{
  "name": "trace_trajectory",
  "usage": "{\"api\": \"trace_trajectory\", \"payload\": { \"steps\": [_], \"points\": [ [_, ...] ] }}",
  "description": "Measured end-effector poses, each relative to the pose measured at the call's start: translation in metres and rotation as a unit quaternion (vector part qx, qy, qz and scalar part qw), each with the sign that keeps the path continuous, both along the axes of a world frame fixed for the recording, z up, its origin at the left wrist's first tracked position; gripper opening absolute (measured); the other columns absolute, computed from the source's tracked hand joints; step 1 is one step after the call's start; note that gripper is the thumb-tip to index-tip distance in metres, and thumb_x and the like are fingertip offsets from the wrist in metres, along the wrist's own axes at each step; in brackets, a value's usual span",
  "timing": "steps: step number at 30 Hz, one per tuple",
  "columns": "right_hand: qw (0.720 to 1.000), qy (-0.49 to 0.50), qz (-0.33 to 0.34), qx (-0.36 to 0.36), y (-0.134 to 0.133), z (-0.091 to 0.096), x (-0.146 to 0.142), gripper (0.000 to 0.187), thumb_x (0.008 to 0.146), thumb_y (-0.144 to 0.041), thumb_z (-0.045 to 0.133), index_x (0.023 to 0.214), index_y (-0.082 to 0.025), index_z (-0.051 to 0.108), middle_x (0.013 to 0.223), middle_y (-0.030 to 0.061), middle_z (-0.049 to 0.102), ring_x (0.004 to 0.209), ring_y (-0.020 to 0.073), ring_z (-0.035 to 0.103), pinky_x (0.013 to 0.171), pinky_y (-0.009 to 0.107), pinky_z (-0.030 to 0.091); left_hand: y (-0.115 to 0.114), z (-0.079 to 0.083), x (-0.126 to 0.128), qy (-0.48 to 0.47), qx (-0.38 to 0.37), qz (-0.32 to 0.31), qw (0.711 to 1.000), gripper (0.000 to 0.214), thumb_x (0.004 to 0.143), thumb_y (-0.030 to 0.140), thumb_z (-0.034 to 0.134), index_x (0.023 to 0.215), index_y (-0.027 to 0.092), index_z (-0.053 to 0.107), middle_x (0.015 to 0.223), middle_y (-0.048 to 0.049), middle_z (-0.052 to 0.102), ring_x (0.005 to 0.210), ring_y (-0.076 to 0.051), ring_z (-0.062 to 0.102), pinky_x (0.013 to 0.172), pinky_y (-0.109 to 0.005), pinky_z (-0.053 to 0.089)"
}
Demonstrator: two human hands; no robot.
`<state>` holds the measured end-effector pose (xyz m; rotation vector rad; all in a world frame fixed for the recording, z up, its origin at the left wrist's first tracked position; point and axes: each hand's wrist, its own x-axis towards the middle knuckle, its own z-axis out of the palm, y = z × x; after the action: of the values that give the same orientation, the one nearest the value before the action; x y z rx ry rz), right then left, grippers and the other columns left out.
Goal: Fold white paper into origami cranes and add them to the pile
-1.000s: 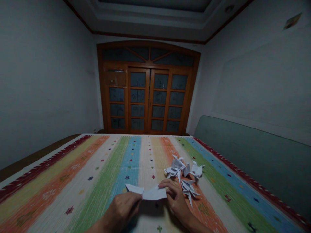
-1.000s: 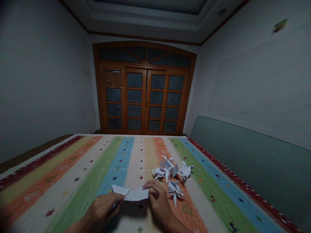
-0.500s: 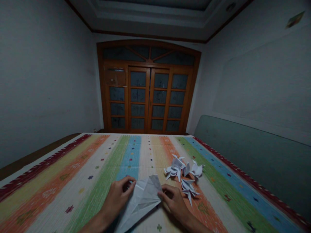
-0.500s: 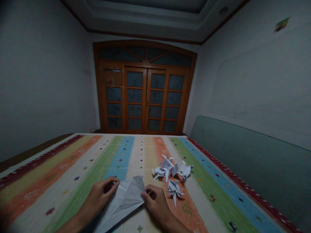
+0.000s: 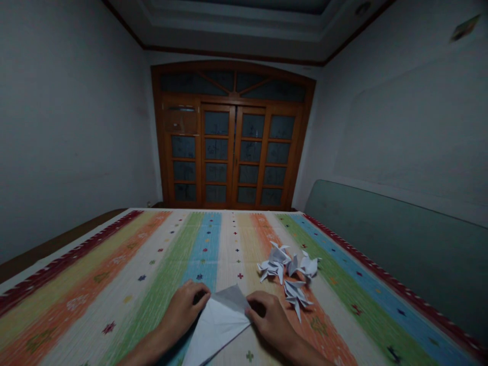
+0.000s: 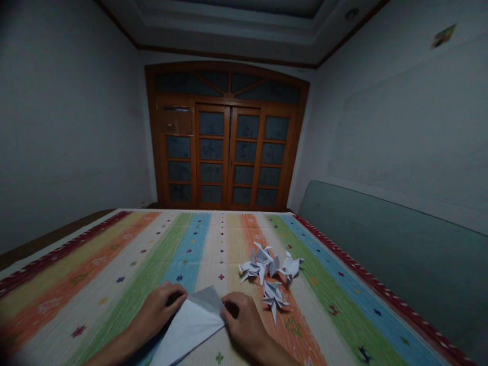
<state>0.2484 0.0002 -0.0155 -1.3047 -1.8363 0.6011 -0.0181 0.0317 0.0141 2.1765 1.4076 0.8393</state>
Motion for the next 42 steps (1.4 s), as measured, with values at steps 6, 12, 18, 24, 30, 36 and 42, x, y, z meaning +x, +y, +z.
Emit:
{"api": "trace_trajectory", "payload": {
  "steps": [6,12,18,24,30,36,42],
  "points": [
    [0.986,-0.085,0.089,0.111,-0.013,0.004,-0.004,0.026,0.081,-0.005,0.057,0.097,-0.018,0.074,0.094,0.0097,0.073,0.090,0.0237,0.068,0.079,0.032,0.052,0.001,-0.006,-0.008,0.052,0.042,-0.092,0.994,0.015,0.091,0.020,0.062,0.095,0.025,0.076,0.101,-0.0061,0.073,0.101,-0.026,0.063,0.091,-0.037,0.048],
    [0.939,-0.175,0.227,0.189,-0.011,-0.003,-0.002,0.050,0.080,-0.006,0.061,0.127,-0.020,0.066,0.123,0.0116,0.074,0.113,0.0271,0.067,0.099,0.039,0.052,0.006,-0.007,-0.014,0.055,0.098,-0.170,0.979,0.042,0.089,-0.001,0.048,0.110,0.025,0.073,0.105,-0.0069,0.073,0.102,-0.023,0.067,0.092,-0.037,0.052],
    [0.921,-0.226,0.269,0.166,-0.012,0.001,-0.003,0.040,0.089,-0.015,0.059,0.127,-0.016,0.068,0.135,0.0150,0.069,0.130,0.0268,0.061,0.110,0.037,0.048,-0.020,-0.013,-0.006,0.088,0.108,-0.229,0.963,0.049,0.100,0.018,0.052,0.148,0.030,0.051,0.145,-0.0075,0.063,0.137,-0.028,0.054,0.115,-0.046,0.045],
    [0.939,-0.176,0.244,0.166,-0.019,0.002,-0.008,0.029,0.089,-0.017,0.064,0.116,-0.017,0.073,0.127,0.0140,0.073,0.124,0.0252,0.065,0.111,0.033,0.047,-0.041,-0.017,0.010,0.188,0.041,-0.238,0.952,0.072,0.104,0.050,0.048,0.164,0.028,0.016,0.168,-0.0119,0.025,0.151,-0.035,0.033,0.122,-0.052,0.035],
    [0.944,-0.169,0.186,0.215,-0.018,-0.011,-0.008,0.023,0.089,-0.012,0.059,0.103,-0.019,0.076,0.101,0.0107,0.081,0.104,0.0250,0.073,0.100,0.034,0.054,-0.035,-0.023,0.012,0.205,0.057,-0.247,0.945,0.074,0.103,0.052,0.050,0.164,0.030,0.016,0.169,-0.0096,0.020,0.153,-0.037,0.026,0.124,-0.056,0.028],
    [0.933,-0.197,0.139,0.268,-0.017,-0.017,-0.008,0.022,0.085,-0.006,0.056,0.092,-0.017,0.073,0.083,0.0108,0.080,0.084,0.0256,0.074,0.085,0.034,0.055,-0.038,-0.013,0.013,0.231,0.036,-0.228,0.945,0.066,0.102,0.055,0.050,0.161,0.037,0.026,0.169,-0.0101,0.012,0.153,-0.044,0.018,0.119,-0.066,0.030],
    [0.924,-0.231,0.106,0.285,-0.012,-0.025,-0.003,0.021,0.089,-0.014,0.056,0.071,-0.018,0.068,0.063,0.0080,0.068,0.060,0.0198,0.062,0.060,0.029,0.043,-0.036,-0.011,0.013,0.216,0.045,-0.236,0.946,0.062,0.101,0.057,0.053,0.158,0.043,0.033,0.170,-0.0077,0.012,0.151,-0.048,0.021,0.117,-0.070,0.031]
  ]
}}
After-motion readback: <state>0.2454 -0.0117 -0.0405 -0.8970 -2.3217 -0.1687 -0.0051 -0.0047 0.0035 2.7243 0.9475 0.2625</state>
